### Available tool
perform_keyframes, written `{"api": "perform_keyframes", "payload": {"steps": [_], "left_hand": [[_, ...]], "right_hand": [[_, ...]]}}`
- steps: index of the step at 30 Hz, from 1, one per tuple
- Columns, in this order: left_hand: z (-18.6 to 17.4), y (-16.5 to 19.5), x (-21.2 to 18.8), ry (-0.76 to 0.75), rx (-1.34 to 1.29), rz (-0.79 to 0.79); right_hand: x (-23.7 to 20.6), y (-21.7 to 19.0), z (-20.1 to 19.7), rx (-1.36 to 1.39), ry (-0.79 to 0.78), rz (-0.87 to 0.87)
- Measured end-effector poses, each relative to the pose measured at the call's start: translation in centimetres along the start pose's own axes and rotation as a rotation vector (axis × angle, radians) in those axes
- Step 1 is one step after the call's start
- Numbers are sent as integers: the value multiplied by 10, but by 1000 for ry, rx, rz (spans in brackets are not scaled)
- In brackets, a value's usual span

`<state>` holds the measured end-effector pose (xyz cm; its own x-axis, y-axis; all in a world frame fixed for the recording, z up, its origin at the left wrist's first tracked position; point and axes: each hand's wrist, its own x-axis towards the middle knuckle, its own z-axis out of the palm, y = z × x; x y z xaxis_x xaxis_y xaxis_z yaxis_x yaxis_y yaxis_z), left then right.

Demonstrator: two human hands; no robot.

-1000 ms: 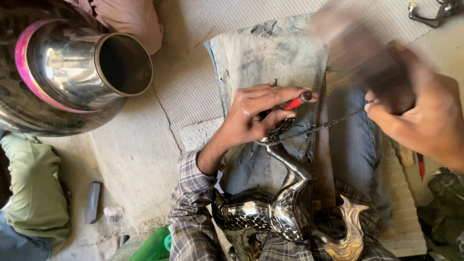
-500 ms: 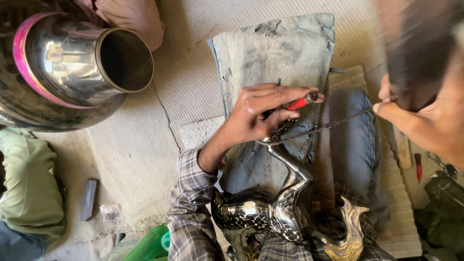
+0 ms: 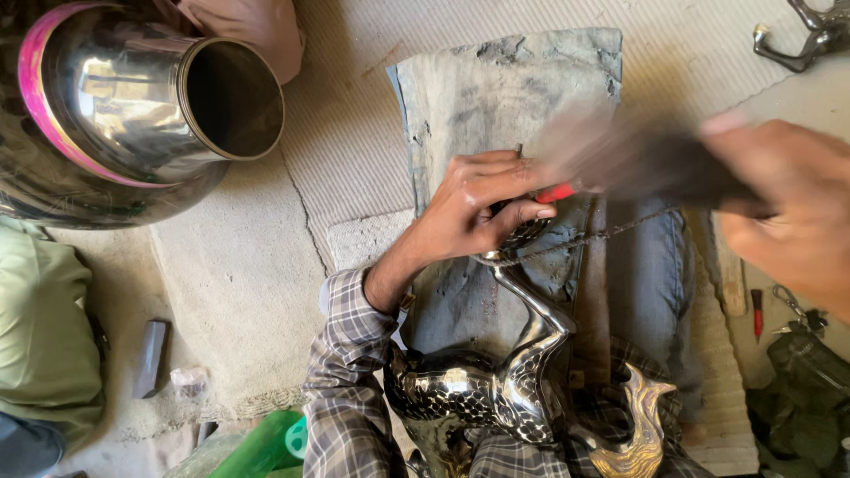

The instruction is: The person uses a hammer and a red-handled punch to create a textured pattern on a small metal sphere. They hold the sphere steady with one hand while striking the punch with the other, working on the surface of the object.

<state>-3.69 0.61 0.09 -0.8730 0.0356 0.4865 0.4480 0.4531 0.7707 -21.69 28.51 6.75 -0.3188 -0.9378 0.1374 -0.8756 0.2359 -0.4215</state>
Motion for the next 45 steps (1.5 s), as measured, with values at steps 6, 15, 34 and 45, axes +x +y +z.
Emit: {"api": "perform_keyframes", "payload": {"steps": [6,15,34,45], "left_hand": [[4,-6,-3,-11,-20,-46],[7,-7,-1,-17,-37,-56],[4,10,-26,169,-108,33],[9,0,-30,174,-15,47]], "right_hand": [[0,-15,-9,-4,29,40],[-2,-17,-13,-47,83,29],[-1,-15,-12,168,108,91],[36,-39,-34,-207,-56,-209]]}}
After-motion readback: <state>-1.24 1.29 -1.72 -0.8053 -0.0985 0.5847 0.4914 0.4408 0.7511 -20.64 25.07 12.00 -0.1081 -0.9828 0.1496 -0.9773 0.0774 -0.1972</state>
